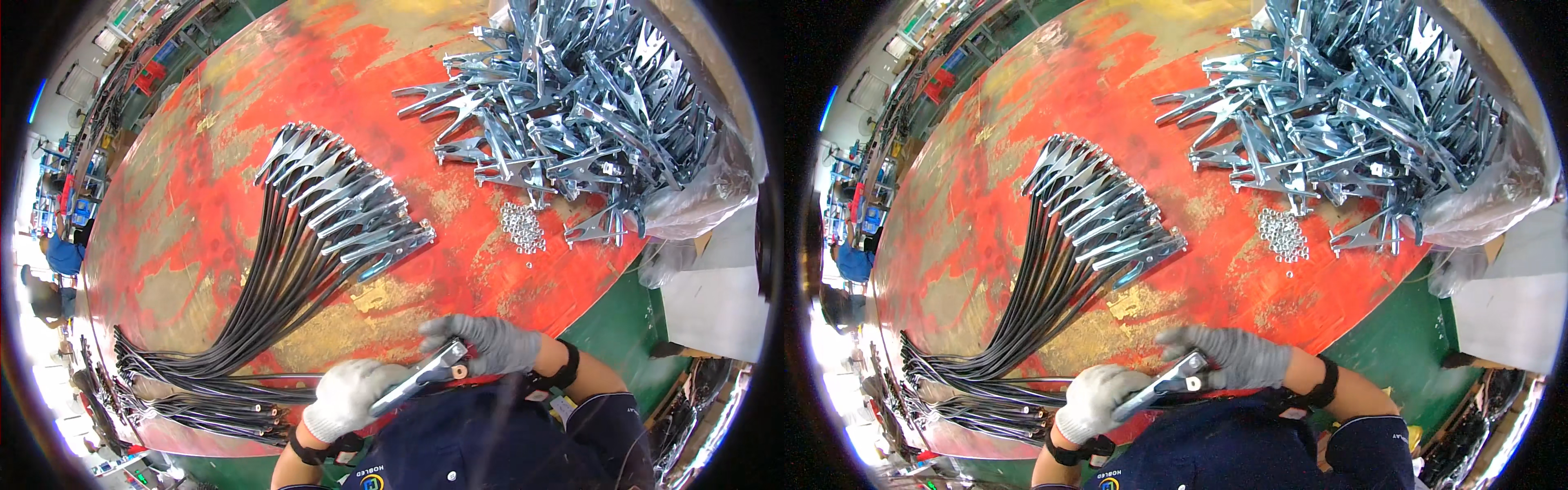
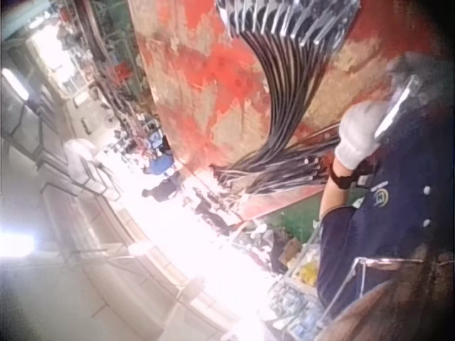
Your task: The worker is attaching metal spring clamps to the ends of black electrical cables at a workstation.
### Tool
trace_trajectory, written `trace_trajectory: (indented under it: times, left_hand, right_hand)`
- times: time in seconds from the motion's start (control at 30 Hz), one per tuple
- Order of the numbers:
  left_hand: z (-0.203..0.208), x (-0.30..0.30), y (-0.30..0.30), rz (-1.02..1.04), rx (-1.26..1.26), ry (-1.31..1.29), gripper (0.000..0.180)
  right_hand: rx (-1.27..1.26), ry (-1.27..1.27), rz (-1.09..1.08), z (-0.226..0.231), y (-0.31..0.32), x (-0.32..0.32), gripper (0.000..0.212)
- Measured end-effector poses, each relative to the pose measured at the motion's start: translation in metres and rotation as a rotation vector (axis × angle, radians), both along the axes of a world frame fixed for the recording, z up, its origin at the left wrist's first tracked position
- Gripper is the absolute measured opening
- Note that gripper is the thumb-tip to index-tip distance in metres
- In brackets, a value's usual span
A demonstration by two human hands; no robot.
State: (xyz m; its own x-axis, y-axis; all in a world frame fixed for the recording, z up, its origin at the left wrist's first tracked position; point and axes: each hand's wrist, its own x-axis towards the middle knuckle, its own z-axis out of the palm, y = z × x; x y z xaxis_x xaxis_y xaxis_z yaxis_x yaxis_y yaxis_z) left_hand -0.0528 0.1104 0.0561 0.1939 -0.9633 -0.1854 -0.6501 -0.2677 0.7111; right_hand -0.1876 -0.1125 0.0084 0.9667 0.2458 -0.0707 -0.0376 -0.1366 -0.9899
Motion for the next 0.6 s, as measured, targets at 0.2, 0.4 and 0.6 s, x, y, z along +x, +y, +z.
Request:
trace_trajectory:
  times: [0.2,0.4,0.6]
  left_hand:
    - [-0.017,-0.001,0.014,0.143,0.055,0.072,0.018]
    - [-0.017,-0.008,0.015,0.275,-0.006,0.117,0.023]
    - [-0.003,-0.006,0.008,0.204,0.093,0.029,0.023]
  right_hand:
    - [0.028,0.244,-0.125,-0.005,-0.009,-0.021,0.041]
    - [0.194,0.193,-0.179,-0.013,0.000,-0.019,0.042]
    - [0.697,0.496,-0.251,0.000,0.001,-0.023,0.034]
